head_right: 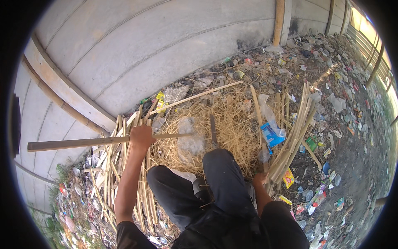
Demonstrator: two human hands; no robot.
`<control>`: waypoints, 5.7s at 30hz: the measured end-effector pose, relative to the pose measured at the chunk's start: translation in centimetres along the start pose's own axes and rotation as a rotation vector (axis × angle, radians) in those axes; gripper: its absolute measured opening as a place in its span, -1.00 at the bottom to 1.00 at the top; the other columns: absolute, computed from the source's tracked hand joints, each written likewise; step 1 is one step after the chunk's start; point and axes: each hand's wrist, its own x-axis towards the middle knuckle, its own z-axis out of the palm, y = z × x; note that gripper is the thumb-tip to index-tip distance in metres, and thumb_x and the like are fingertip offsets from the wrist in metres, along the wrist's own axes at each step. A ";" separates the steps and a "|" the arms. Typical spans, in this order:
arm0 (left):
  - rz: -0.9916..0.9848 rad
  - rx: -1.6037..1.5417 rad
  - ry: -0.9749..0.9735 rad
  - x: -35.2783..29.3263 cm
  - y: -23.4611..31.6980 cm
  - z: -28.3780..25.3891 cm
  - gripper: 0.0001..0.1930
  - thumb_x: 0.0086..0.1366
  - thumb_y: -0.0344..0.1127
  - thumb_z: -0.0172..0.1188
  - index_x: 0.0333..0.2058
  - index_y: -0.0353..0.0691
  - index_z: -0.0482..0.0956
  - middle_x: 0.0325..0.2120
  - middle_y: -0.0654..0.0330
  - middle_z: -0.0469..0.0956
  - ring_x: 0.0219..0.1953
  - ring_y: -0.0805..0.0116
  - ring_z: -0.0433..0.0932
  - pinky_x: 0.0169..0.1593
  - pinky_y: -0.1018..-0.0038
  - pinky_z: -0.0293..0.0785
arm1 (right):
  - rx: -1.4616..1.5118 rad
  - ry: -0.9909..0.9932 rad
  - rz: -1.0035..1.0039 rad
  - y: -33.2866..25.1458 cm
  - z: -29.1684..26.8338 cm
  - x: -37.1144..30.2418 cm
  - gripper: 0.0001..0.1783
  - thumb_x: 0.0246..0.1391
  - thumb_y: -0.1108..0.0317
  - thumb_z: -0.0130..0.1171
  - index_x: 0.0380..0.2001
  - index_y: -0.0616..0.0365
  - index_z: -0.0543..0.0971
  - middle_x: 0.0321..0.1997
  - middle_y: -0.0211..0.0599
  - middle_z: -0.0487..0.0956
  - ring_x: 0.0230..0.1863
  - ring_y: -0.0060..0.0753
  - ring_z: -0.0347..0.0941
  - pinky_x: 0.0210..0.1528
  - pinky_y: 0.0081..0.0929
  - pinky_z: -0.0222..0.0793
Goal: The person sits on the ground and uses a green utility knife to shave thin strips from a long bamboo pole. They hold the pole with their left hand and scrape the blade along its length with their right hand, creating a pile of bamboo shavings.
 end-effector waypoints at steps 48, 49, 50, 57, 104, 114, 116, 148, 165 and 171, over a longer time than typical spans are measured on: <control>0.098 -1.494 -0.105 -15.1 6.4 -9.2 -0.50 0.70 -0.02 -0.10 -0.13 -0.38 0.61 -0.59 0.13 0.48 -0.64 0.25 0.49 -0.44 0.29 0.57 | 1.749 0.251 -0.695 11.9 -50.9 -8.3 -0.65 0.49 0.19 0.06 0.18 0.14 0.49 -0.43 -0.61 0.22 -0.53 -0.70 0.08 -0.46 -0.57 0.02; 0.067 -1.691 -0.251 -16.6 7.6 -9.2 -0.47 0.73 0.00 -0.17 -0.11 -0.39 0.60 -0.60 0.23 0.40 -0.66 0.40 0.42 -0.50 0.40 0.55 | 1.726 0.211 -0.727 11.8 -51.6 -8.7 -0.64 0.52 0.13 0.05 0.18 0.11 0.50 -0.45 -0.65 0.20 -0.55 -0.74 0.03 -0.48 -0.58 -0.05; 0.077 -1.786 -0.301 -17.9 8.6 -9.0 -0.46 0.73 0.01 -0.19 -0.10 -0.39 0.59 -0.59 0.26 0.39 -0.66 0.45 0.42 -0.51 0.43 0.55 | 1.716 0.155 -0.758 11.3 -52.6 -9.3 -0.63 0.52 0.09 0.07 0.16 0.10 0.52 -0.46 -0.67 0.21 -0.56 -0.75 0.02 -0.49 -0.59 -0.08; 0.145 -2.117 -0.594 -22.2 13.0 -6.2 -0.40 0.73 0.08 -0.26 -0.03 -0.41 0.56 -0.54 0.27 0.42 -0.62 0.43 0.51 -0.44 0.45 0.61 | 1.525 0.144 -0.832 7.8 -56.1 -10.5 -0.69 0.45 0.06 0.23 -0.15 0.10 0.60 -0.48 -0.60 0.43 -0.63 -0.82 0.01 -0.55 -0.57 -0.14; 0.278 -1.732 -0.711 -16.0 4.9 -9.2 -0.76 0.61 -0.26 0.18 -0.01 -0.36 0.56 -0.40 0.24 0.67 -0.49 0.53 0.66 -0.43 0.56 0.56 | 2.259 0.537 -0.289 13.9 -55.7 5.1 -0.73 0.19 0.18 0.50 -0.24 0.13 0.71 -0.54 -0.55 0.48 -0.66 -0.74 0.07 -0.55 -0.56 -0.06; 0.250 -1.743 -0.678 -17.4 5.4 -8.4 -0.75 0.60 -0.28 0.19 0.04 -0.37 0.52 -0.37 0.17 0.70 -0.40 0.42 0.74 -0.30 0.51 0.68 | 2.163 0.444 -0.457 9.9 -57.2 -1.2 -0.79 0.24 0.22 0.46 -0.25 0.07 0.64 -0.53 -0.57 0.53 -0.70 -0.79 0.11 -0.60 -0.60 -0.06; 0.180 -1.832 -0.723 -18.4 5.8 -8.0 -0.74 0.61 -0.28 0.18 0.06 -0.37 0.51 -0.36 0.17 0.70 -0.37 0.40 0.75 -0.28 0.49 0.71 | 2.113 0.419 -0.522 8.8 -57.8 -3.0 -0.81 0.26 0.22 0.44 -0.24 0.02 0.63 -0.51 -0.59 0.54 -0.69 -0.80 0.11 -0.59 -0.62 -0.06; 0.068 -1.822 0.040 -13.7 12.5 -12.6 -0.50 0.25 -0.15 0.58 0.06 -0.29 0.70 -0.51 0.40 0.41 -0.45 0.59 0.30 -0.38 0.52 0.29 | 0.604 0.927 -1.336 3.1 -52.4 -14.9 -0.59 0.27 -0.10 0.35 -0.11 -0.01 0.60 -0.42 -0.39 0.59 -0.60 -0.30 0.57 -0.55 -0.38 0.46; 0.009 -1.769 0.184 -13.4 13.2 -13.2 -0.66 0.33 -0.23 0.52 -0.07 -0.34 0.72 -0.39 0.20 0.64 -0.39 0.52 0.51 -0.31 0.49 0.46 | 0.565 0.952 -1.320 2.1 -52.7 -16.4 -0.57 0.23 -0.07 0.41 -0.09 0.02 0.63 -0.49 -0.44 0.58 -0.66 -0.42 0.56 -0.59 -0.48 0.46; 0.020 -1.804 0.206 -13.3 13.7 -12.0 -0.70 0.37 -0.26 0.48 -0.08 -0.37 0.70 -0.39 0.16 0.64 -0.39 0.48 0.52 -0.28 0.48 0.47 | 0.569 0.958 -1.293 1.9 -52.6 -16.4 -0.58 0.23 -0.08 0.41 -0.09 0.00 0.65 -0.52 -0.46 0.57 -0.67 -0.45 0.55 -0.62 -0.49 0.41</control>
